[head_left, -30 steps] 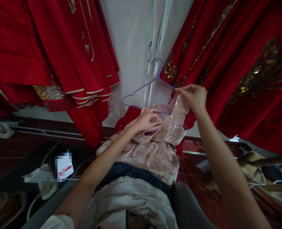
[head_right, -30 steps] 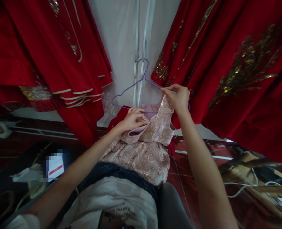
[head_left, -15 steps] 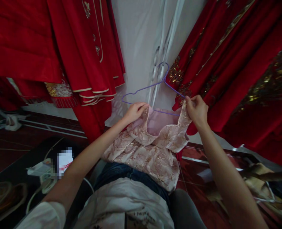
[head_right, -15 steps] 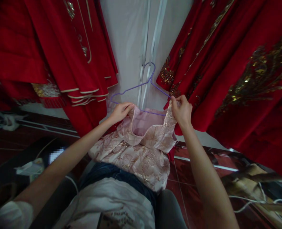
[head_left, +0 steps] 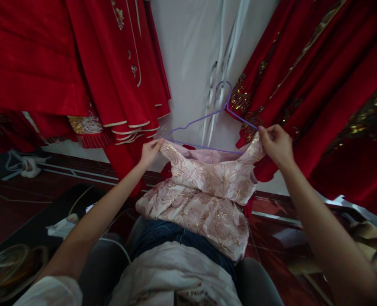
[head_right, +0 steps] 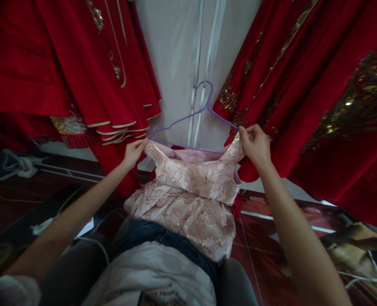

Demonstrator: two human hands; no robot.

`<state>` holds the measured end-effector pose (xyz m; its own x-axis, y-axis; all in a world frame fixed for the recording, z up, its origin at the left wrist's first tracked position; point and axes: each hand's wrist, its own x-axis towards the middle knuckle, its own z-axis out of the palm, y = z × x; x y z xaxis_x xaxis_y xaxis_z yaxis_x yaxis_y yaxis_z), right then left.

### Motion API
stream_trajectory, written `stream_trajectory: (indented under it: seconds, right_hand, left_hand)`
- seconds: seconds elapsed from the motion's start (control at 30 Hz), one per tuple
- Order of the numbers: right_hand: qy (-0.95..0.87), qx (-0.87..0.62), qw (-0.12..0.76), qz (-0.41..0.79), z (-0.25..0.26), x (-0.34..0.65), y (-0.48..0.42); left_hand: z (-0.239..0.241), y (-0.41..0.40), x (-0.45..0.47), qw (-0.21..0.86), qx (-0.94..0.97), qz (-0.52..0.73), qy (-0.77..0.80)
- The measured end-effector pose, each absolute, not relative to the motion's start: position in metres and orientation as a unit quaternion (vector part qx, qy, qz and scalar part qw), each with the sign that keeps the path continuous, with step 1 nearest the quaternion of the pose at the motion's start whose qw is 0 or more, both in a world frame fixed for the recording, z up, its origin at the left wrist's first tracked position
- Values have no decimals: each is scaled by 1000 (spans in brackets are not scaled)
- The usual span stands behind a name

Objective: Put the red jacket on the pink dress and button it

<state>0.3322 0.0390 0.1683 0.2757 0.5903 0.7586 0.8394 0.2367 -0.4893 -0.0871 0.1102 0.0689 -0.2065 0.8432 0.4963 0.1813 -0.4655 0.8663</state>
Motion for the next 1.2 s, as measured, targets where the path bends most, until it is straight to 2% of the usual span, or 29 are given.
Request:
stream_trajectory:
  seconds: [0.3, 0.67, 0.87, 1.03, 1.2]
  right_hand:
    - [-595, -607, 515, -114, 173, 335, 38]
    - [-594, -617, 503, -114, 171, 336, 39]
    - [-597, -613, 504, -118, 170, 338, 41]
    - [-610, -596, 517, -76, 164, 340, 49]
    - [-600, -593, 533, -63, 159, 342, 56]
  left_hand:
    - [94, 135, -82, 213, 634, 591, 452]
    - [83, 121, -89, 291, 595, 573, 484]
    - [87, 127, -84, 262, 600, 603, 456]
    - [123, 142, -58, 266, 624, 600, 424]
    - [176, 139, -35, 248, 723, 520, 380]
